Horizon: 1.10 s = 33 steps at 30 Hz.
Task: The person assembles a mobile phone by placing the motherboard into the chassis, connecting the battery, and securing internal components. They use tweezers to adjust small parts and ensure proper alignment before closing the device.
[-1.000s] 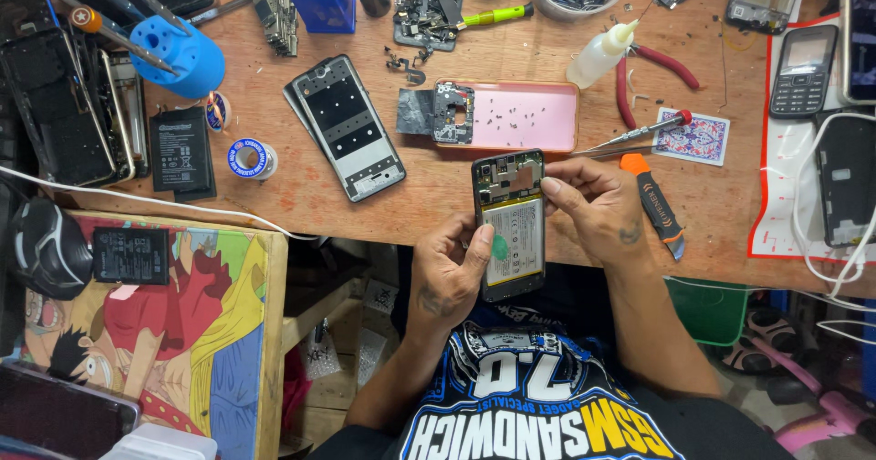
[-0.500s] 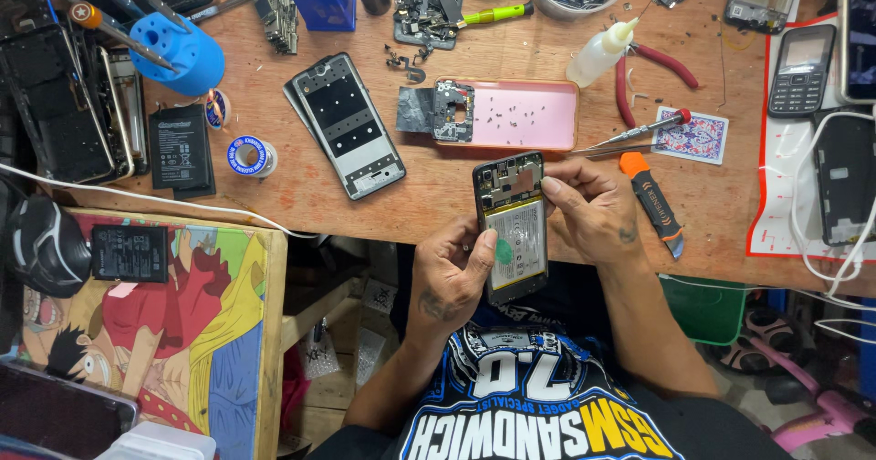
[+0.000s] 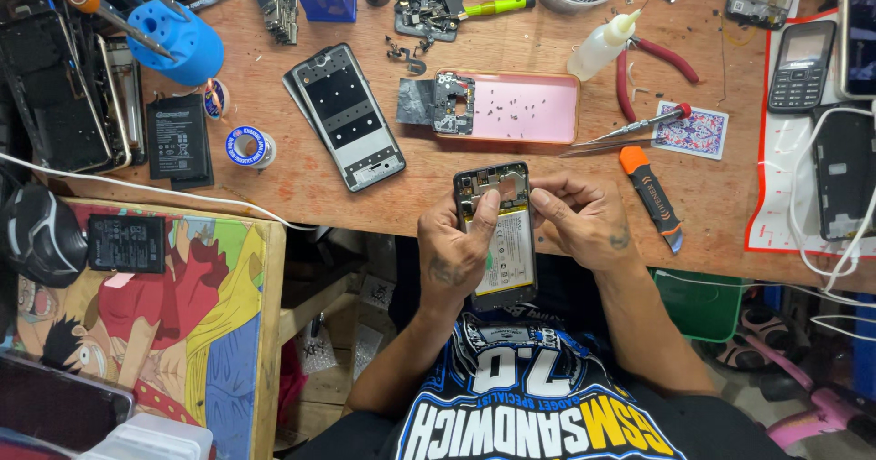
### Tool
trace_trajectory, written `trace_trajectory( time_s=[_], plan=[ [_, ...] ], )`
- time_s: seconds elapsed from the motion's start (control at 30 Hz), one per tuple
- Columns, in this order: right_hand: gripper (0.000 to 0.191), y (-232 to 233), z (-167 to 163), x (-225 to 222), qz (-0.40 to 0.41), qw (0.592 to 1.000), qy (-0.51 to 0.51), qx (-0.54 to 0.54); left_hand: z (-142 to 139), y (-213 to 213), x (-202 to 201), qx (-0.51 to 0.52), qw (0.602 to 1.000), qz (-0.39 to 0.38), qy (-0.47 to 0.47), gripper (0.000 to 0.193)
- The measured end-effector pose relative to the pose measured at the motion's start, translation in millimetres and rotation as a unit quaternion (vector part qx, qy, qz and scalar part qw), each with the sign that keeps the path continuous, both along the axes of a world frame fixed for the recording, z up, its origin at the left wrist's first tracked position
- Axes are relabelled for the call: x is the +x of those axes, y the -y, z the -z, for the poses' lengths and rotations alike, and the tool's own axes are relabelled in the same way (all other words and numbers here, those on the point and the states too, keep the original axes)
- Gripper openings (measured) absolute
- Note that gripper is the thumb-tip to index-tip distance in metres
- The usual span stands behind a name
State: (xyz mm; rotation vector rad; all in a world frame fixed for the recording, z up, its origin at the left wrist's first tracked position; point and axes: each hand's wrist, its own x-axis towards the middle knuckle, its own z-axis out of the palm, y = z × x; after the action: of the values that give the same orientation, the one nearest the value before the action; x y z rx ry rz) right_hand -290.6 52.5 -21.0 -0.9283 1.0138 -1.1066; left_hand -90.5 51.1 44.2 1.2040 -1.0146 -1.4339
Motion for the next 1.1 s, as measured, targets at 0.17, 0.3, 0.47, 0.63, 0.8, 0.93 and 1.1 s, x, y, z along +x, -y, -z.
trace_trajectory(
  time_s=[0.17, 0.3, 0.47, 0.63, 0.8, 0.93, 1.1],
  plan=[
    [0.022, -1.0, -6.3, 5.0, 0.006, 0.999, -0.015, 0.031, -2.3, -1.8, -0.5, -0.017, 1.000, -0.005, 0.022, 0.024],
    [0.020, -3.8, -11.0, 10.1, 0.026, 0.997, -0.072, 0.016, -2.3, -4.0, 1.1, -0.031, 0.998, -0.007, 0.047, 0.022],
    [0.017, -5.0, -12.1, 12.4, 0.032, 0.993, -0.104, -0.039, -5.0, -6.1, 1.6, -0.028, 0.998, -0.007, 0.063, 0.021],
    [0.015, -7.1, -5.3, 7.6, 0.027, 0.998, -0.046, -0.031, -8.2, -8.8, -0.1, -0.027, 0.998, -0.009, 0.063, 0.019],
    [0.014, -6.0, 3.7, 0.0, 0.006, 0.998, 0.068, 0.000, -8.8, -11.3, 0.8, -0.025, 0.999, -0.001, 0.046, 0.018],
    [0.012, -2.2, 6.3, -6.5, -0.029, 0.991, 0.132, 0.016, -7.6, -13.2, 2.8, -0.028, 0.999, 0.005, 0.027, 0.018],
    [0.011, -2.5, 2.3, -3.7, -0.028, 0.989, 0.144, 0.029, -7.1, -14.2, 4.5, -0.050, 0.998, 0.003, 0.046, 0.017]
  ],
)
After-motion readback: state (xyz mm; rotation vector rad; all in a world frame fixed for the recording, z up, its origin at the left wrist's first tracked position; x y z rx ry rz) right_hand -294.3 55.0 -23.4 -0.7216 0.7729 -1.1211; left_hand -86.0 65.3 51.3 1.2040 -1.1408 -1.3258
